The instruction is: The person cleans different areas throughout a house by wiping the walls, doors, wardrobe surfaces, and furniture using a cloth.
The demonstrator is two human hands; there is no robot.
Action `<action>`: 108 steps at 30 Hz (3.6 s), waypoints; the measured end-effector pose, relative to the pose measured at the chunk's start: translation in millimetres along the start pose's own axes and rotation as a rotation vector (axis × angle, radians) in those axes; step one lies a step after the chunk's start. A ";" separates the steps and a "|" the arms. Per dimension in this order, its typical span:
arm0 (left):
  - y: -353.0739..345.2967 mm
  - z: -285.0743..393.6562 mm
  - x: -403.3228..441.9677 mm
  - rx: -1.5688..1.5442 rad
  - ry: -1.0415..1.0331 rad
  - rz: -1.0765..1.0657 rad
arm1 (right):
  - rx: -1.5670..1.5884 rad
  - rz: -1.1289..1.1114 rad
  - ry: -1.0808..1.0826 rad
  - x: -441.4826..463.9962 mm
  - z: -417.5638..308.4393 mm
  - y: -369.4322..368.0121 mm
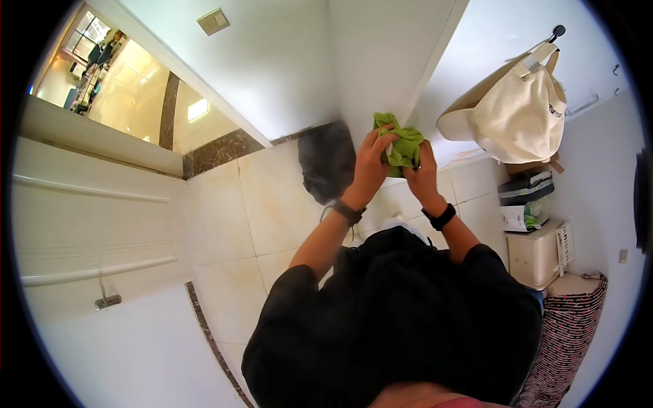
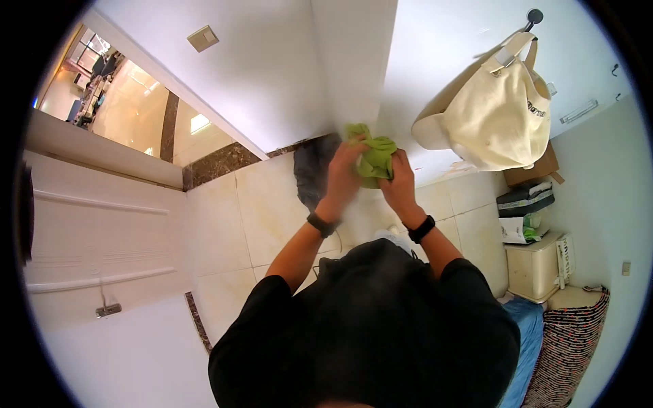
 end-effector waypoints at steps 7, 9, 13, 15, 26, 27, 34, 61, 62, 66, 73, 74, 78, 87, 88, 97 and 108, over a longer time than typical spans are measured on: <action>10.3 30.8 47.3 -0.024 -0.152 -0.009 | 0.029 0.125 0.037 40.5 -41.3 18.2; 13.2 51.9 70.5 -0.071 -0.210 0.021 | 0.015 0.151 0.086 52.3 -39.6 20.8; 15.6 56.3 96.3 -0.102 -0.312 -0.017 | 0.349 0.369 0.159 78.5 -52.9 1.9; 19.0 51.0 99.9 -0.125 -0.348 -0.059 | 0.327 0.441 0.153 80.4 -51.7 -9.5; 22.7 5.0 139.4 -0.435 -0.541 -0.433 | -0.227 0.756 -0.295 35.1 17.5 -55.7; 22.8 3.6 145.0 -0.470 -0.552 -0.441 | -0.261 0.764 -0.332 27.4 19.0 -57.3; 11.2 -7.7 155.7 -0.549 -0.675 -0.541 | -0.396 0.850 -0.544 -14.8 9.7 -66.8; 150.8 -204.0 68.3 -0.368 -0.211 -1.472 | -0.341 0.647 -0.918 -102.1 -106.7 -295.2; 166.3 -218.7 69.3 -0.364 -0.204 -1.479 | -0.265 0.630 -0.929 -100.3 -116.6 -309.9; 249.1 -253.8 121.7 -0.288 -0.190 -1.418 | -0.251 0.479 -0.903 -74.7 -143.3 -376.5; 402.7 -304.3 248.5 -0.387 -0.295 -0.999 | -0.255 0.550 -0.561 35.9 -204.8 -515.9; 429.2 -308.9 269.9 -0.391 -0.313 -0.928 | -0.272 0.557 -0.498 49.1 -215.0 -540.3; 512.1 -331.6 347.0 -0.471 -0.385 -0.636 | -0.249 0.562 -0.308 126.3 -264.3 -623.6; 593.0 -391.8 437.2 -0.417 -0.447 -0.182 | -0.408 0.543 0.046 242.6 -321.8 -727.7; 594.5 -398.6 441.0 -0.417 -0.417 -0.203 | -0.393 0.540 0.004 248.9 -318.0 -735.4; 598.7 -450.9 424.7 -0.355 -0.383 -0.344 | -0.412 0.590 -0.243 221.4 -273.6 -788.3; 599.7 -416.4 480.5 -0.502 -0.482 -0.234 | -0.481 0.731 -0.085 265.9 -309.0 -774.9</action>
Point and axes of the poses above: each hand's wrist, its own x-axis towards the middle knuckle, its own y-axis out of the back of the hand, z = x × y, the point moved 2 cm from there along x, towards the middle knuckle, and after that the axes turned 8 degrees about z, right-handed, at the moved point
